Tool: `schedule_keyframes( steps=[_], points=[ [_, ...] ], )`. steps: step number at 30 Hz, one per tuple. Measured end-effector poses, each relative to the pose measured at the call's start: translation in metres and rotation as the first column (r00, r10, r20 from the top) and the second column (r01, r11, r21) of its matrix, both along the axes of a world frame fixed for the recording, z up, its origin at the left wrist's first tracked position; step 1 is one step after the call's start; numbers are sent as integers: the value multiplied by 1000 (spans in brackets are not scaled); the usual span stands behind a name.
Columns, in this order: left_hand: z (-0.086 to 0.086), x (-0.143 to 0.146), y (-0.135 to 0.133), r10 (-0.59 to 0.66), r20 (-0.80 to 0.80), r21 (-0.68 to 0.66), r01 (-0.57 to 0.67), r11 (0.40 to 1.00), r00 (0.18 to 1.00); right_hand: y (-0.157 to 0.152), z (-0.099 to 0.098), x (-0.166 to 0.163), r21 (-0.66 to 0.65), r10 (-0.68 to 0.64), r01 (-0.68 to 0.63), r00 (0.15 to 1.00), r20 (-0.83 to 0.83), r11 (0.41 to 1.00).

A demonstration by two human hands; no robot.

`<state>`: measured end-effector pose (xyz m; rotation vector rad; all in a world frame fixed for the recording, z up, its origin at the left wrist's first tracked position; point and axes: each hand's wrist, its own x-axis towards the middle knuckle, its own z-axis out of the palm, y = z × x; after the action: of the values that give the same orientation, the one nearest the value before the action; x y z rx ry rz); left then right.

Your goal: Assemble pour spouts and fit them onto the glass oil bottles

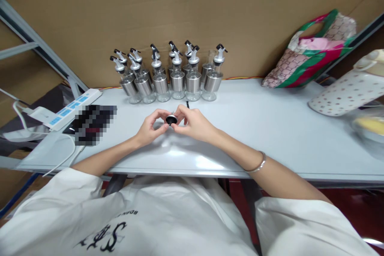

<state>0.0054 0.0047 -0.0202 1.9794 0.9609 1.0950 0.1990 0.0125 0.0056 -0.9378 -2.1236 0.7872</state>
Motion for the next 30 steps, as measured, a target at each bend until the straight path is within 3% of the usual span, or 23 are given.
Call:
schedule_keyframes(
  steps=[6, 11, 17, 19, 23, 30],
  points=[
    [-2, -1, 4, -19, 6, 36, 19, 999, 1000, 5, -7, 1, 89, -15, 19, 999, -42, 996],
    [-3, -3, 8, -46, 1, 37, 46, 998, 999, 10, -9, 5, 59, 17, -15, 999, -43, 998],
    [-3, -3, 7, -24, -92, 114, 34, 993, 995, 18, -6, 14, 71, 162, -175, 973, 162, 982],
    [-3, -3, 7, -21, -119, 118, 35, 992, 993, 25, -8, 18, 144, 134, -183, 947, 293, 973],
    [-3, -4, 9, -5, -128, 95, 17, 995, 992, 39, -20, 26, 296, -65, -80, 892, 447, 952],
    [-12, -5, 15, -22, -54, 22, 23, 999, 998, 46, -20, 31, 273, -107, -61, 822, 559, 960]
  ],
)
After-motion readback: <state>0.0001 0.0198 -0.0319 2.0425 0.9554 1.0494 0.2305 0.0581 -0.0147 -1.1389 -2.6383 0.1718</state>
